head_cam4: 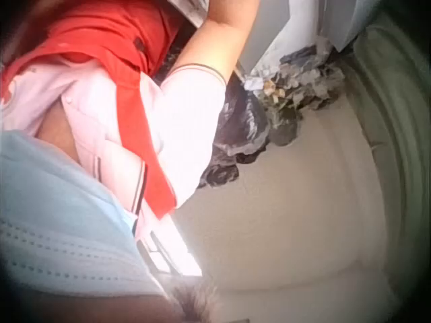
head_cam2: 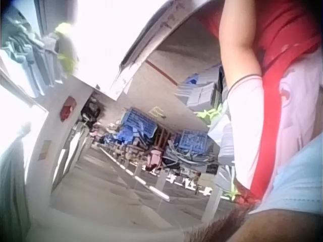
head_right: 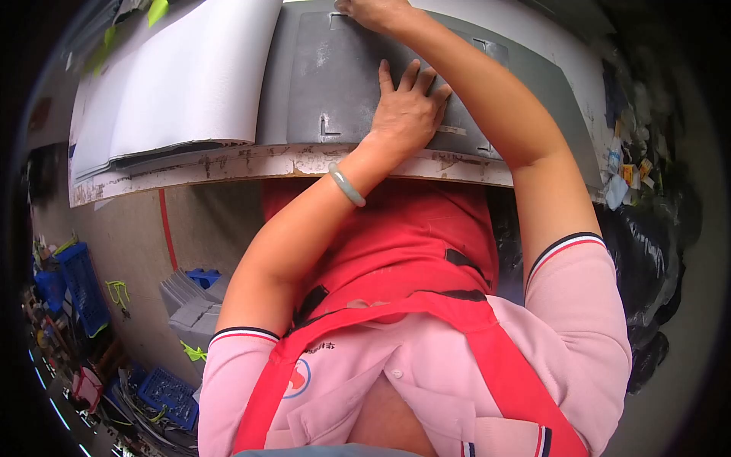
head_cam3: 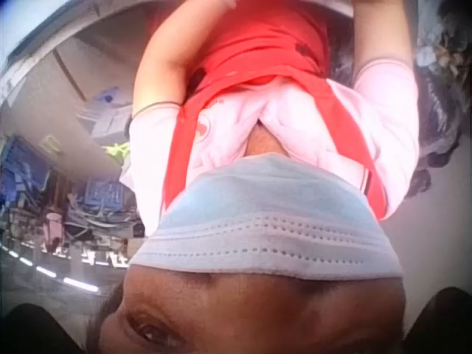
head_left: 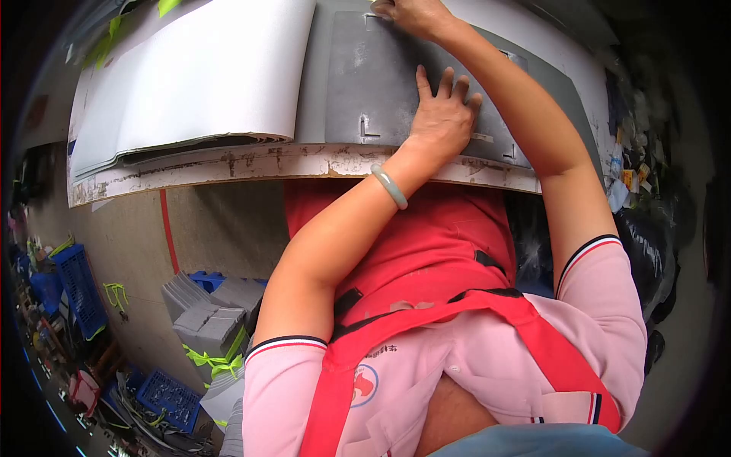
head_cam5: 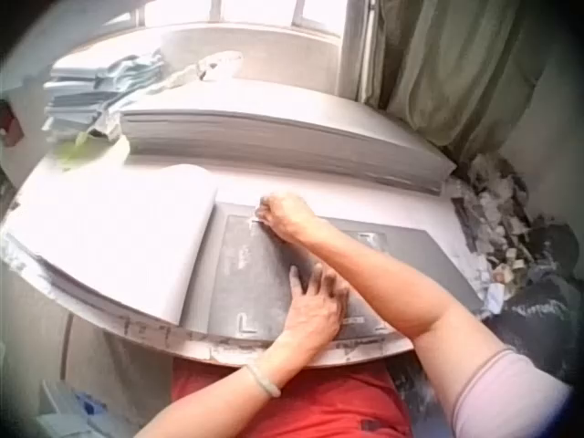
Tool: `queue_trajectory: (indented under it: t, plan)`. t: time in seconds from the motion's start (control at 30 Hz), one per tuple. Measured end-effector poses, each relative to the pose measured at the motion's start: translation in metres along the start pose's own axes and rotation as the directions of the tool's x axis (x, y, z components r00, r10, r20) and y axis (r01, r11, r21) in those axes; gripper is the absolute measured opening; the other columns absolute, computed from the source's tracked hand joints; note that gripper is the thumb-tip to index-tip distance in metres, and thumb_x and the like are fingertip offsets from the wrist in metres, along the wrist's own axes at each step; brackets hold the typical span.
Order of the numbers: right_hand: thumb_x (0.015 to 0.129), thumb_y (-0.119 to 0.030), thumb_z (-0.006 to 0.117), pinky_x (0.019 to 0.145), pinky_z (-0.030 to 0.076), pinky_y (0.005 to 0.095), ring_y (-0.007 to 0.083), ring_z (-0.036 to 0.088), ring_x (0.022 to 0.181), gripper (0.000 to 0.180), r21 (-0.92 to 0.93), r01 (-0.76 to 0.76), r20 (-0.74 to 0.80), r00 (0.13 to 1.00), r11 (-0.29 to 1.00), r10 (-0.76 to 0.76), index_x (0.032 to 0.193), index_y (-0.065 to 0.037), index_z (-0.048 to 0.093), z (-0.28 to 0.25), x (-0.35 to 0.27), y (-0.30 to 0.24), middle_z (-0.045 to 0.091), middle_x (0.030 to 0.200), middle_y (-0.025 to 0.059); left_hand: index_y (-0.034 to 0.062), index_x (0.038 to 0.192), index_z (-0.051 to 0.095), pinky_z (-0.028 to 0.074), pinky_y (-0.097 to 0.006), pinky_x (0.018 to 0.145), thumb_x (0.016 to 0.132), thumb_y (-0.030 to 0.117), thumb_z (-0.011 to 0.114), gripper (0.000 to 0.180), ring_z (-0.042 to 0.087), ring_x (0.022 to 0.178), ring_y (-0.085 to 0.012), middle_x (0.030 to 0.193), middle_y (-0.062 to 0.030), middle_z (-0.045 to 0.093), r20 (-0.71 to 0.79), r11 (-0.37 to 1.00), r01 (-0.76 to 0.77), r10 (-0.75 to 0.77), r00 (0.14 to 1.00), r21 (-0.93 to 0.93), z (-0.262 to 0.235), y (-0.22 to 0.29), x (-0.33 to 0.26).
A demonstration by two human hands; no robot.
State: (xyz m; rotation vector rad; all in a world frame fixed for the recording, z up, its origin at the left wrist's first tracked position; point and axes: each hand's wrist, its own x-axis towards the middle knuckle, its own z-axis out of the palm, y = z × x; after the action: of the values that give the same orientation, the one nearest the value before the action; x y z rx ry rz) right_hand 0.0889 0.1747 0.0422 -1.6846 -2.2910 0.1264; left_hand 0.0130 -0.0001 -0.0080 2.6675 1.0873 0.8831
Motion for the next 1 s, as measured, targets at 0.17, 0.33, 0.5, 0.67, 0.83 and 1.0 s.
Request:
queue_trajectory:
  t: [0.17, 0.33, 0.5, 0.67, 0.83, 1.0]
  plan:
    - [0.091, -0.007, 0.061, 0.058, 0.059, 0.0374, 0.0231, 0.072, 0.064, 0.015, 0.615, -0.178, -0.001, 0.974, 0.768, 0.227, 0.098, 0.004, 0.07, -0.008, -0.015, -0.026, 0.073, 0.076, 0.0163, 0.0154, 0.122, 0.07, 0.026, -0.079, 0.108, 0.095, 0.026, 0.062, 0.03, 0.043, 0.136, -0.0357, 0.136, -0.0125, 0.052, -0.006, 1.0, -0.013, 0.013, 1.0, 0.001, -0.003, -0.003, -0.002]
    - [0.093, -0.005, 0.058, 0.05, 0.058, 0.0317, 0.0171, 0.068, 0.057, 0.014, 0.511, -0.454, 0.224, 0.89, 0.73, 0.397, 0.095, 0.006, 0.066, -0.013, -0.003, -0.041, 0.069, 0.07, 0.0128, 0.014, 0.121, 0.07, 0.028, -0.08, 0.106, 0.095, 0.026, 0.062, 0.03, 0.042, 0.137, -0.0348, 0.135, -0.0124, 0.053, 0.001, 1.0, -0.026, 0.026, 1.0, 0.015, -0.004, -0.001, -0.001]
    - [0.092, -0.003, 0.059, 0.048, 0.056, 0.0298, 0.0174, 0.066, 0.057, 0.009, 0.634, -0.43, 0.253, 0.901, 0.643, 0.354, 0.092, 0.005, 0.064, -0.005, -0.008, -0.033, 0.068, 0.071, 0.0127, 0.0113, 0.124, 0.068, 0.029, -0.081, 0.105, 0.094, 0.024, 0.062, 0.033, 0.042, 0.135, -0.0346, 0.134, -0.013, 0.053, -0.071, 0.999, -0.038, 0.035, 0.997, -0.031, -0.001, 0.0, -0.001]
    - [0.093, -0.011, 0.066, 0.055, 0.059, 0.0363, 0.023, 0.07, 0.065, 0.013, 0.69, -0.462, 0.339, 0.886, 0.557, 0.316, 0.099, 0.0, 0.067, -0.003, -0.061, -0.049, 0.073, 0.084, 0.0144, 0.0139, 0.122, 0.067, 0.027, -0.077, 0.108, 0.095, 0.027, 0.058, 0.031, 0.047, 0.131, -0.0361, 0.137, -0.0138, 0.053, 0.124, 0.999, 0.023, -0.028, 0.992, 0.04, 0.0, 0.001, 0.005]
    - [0.093, -0.012, 0.062, 0.046, 0.047, 0.0263, 0.0099, 0.057, 0.05, 0.013, 0.542, -0.391, 0.527, 0.848, 0.744, 0.062, 0.092, 0.001, 0.06, -0.033, -0.119, -0.109, 0.062, 0.065, 0.0063, 0.0168, 0.132, 0.059, 0.022, -0.073, 0.114, 0.097, 0.037, 0.054, 0.041, 0.044, 0.141, -0.038, 0.143, -0.0154, 0.051, 0.007, 0.997, -0.03, 0.031, 1.0, -0.077, -0.006, -0.007, -0.005]
    - [0.091, -0.012, 0.062, 0.045, 0.046, 0.0266, 0.0099, 0.056, 0.05, 0.013, 0.482, -0.367, 0.514, 0.854, 0.795, 0.083, 0.09, 0.0, 0.059, -0.023, -0.126, -0.118, 0.063, 0.065, 0.0061, 0.0157, 0.132, 0.058, 0.021, -0.075, 0.115, 0.097, 0.039, 0.052, 0.042, 0.041, 0.144, -0.0392, 0.144, -0.0157, 0.051, 0.014, 0.997, -0.079, 0.078, 0.997, 0.022, -0.007, -0.006, -0.006]
